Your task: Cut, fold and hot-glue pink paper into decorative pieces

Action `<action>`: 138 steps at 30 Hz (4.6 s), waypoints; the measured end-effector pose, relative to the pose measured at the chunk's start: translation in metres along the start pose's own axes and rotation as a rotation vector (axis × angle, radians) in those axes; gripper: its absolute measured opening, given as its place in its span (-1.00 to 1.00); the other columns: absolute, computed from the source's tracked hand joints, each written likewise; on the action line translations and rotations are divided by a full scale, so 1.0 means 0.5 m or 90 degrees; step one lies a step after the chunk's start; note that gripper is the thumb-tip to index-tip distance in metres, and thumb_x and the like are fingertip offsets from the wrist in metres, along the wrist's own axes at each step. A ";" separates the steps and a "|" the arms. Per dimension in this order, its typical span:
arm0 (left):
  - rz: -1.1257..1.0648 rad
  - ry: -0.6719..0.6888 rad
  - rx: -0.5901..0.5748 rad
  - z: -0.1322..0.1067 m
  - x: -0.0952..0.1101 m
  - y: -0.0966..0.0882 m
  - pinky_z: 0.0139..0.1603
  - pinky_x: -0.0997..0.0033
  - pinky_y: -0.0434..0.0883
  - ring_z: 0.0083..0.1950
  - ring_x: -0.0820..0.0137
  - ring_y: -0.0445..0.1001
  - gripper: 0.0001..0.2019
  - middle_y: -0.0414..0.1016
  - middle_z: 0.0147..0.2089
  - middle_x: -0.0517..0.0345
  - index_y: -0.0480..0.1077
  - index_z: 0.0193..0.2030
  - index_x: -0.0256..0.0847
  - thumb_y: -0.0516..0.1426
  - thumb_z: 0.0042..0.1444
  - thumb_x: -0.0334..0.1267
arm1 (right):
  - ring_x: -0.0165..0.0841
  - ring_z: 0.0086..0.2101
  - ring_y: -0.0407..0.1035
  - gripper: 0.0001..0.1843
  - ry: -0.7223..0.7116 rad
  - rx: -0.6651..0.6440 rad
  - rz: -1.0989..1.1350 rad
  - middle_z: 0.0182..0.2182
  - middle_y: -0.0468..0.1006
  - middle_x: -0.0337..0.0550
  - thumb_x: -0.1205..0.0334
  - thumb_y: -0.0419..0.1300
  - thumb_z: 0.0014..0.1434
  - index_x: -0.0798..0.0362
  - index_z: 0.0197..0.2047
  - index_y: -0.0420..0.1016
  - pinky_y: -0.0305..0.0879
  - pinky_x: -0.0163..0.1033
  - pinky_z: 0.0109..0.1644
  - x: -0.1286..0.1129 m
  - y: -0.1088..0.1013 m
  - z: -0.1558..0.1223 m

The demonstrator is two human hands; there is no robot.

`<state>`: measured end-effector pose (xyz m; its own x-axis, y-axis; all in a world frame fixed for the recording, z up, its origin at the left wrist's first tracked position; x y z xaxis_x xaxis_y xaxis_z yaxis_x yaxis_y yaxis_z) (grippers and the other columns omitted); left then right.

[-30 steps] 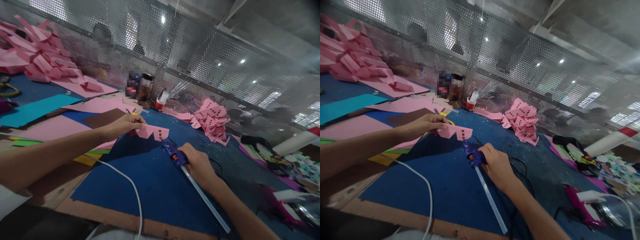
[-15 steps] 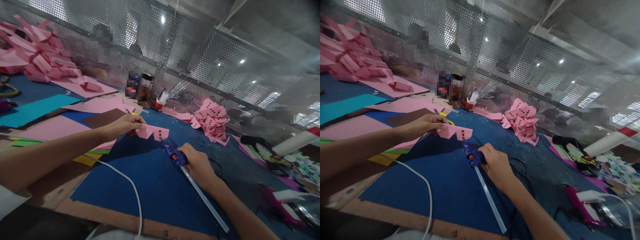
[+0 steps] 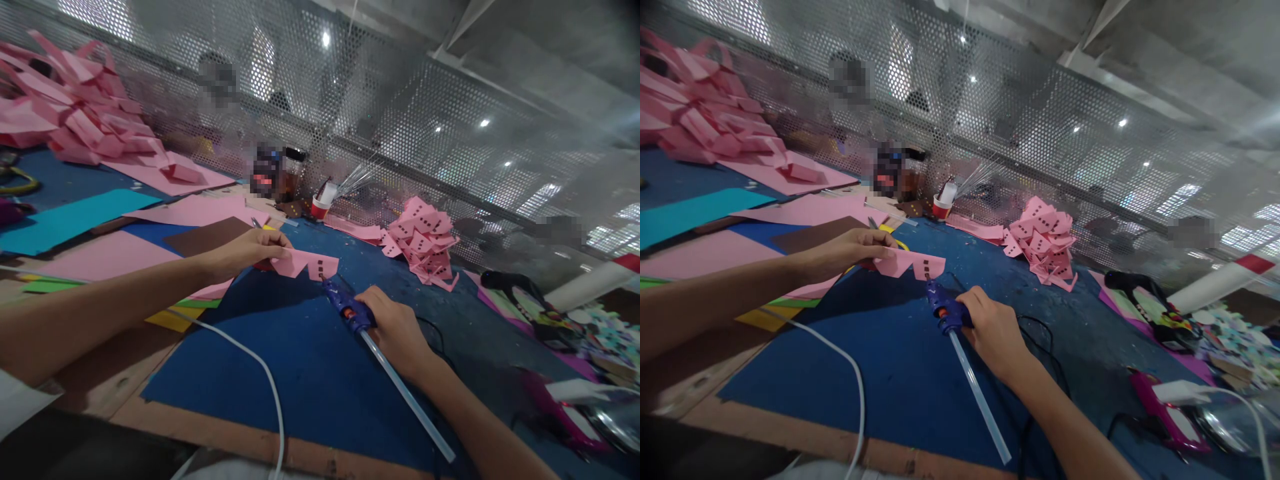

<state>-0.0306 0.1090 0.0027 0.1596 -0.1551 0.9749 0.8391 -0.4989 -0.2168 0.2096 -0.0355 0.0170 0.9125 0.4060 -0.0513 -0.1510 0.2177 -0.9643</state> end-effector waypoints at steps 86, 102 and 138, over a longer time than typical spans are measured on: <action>-0.020 0.052 -0.140 -0.009 0.008 0.030 -0.27 0.41 0.46 -0.29 0.36 0.55 -0.71 0.60 -0.26 0.08 0.42 -0.20 -0.22 0.22 0.10 -0.04 | -0.35 -0.32 0.43 -0.87 0.066 0.096 0.190 -0.23 0.51 -0.19 0.27 0.17 0.19 0.01 -0.16 0.40 0.23 -0.33 -0.27 -0.058 0.014 0.039; -0.017 0.063 -0.150 -0.011 0.010 0.032 -0.26 0.40 0.46 -0.29 0.37 0.55 -0.71 0.60 -0.25 0.06 0.41 -0.20 -0.22 0.21 0.12 -0.03 | -0.33 -0.31 0.44 -0.88 0.064 0.090 0.176 -0.23 0.51 -0.17 0.23 0.15 0.22 0.02 -0.16 0.40 0.24 -0.32 -0.26 -0.060 0.014 0.038; -0.031 0.052 -0.147 -0.012 0.012 0.033 -0.26 0.42 0.47 -0.29 0.37 0.55 -0.67 0.62 -0.24 0.06 0.46 -0.20 -0.21 0.23 0.06 0.02 | -0.33 -0.42 0.40 -0.87 0.088 0.064 0.120 -0.34 0.49 -0.20 0.18 0.08 0.22 0.03 -0.19 0.35 0.14 -0.32 -0.35 -0.053 0.019 0.033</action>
<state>-0.0191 0.0946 0.0044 0.0720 -0.1898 0.9792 0.7021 -0.6877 -0.1849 0.1779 -0.0296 0.0132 0.9068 0.3240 -0.2697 -0.3546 0.2399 -0.9037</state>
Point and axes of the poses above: each hand's wrist, its own z-axis towards the middle knuckle, its own y-axis out of the palm, x = y × z, the point moved 5 cm from there along z, towards the middle knuckle
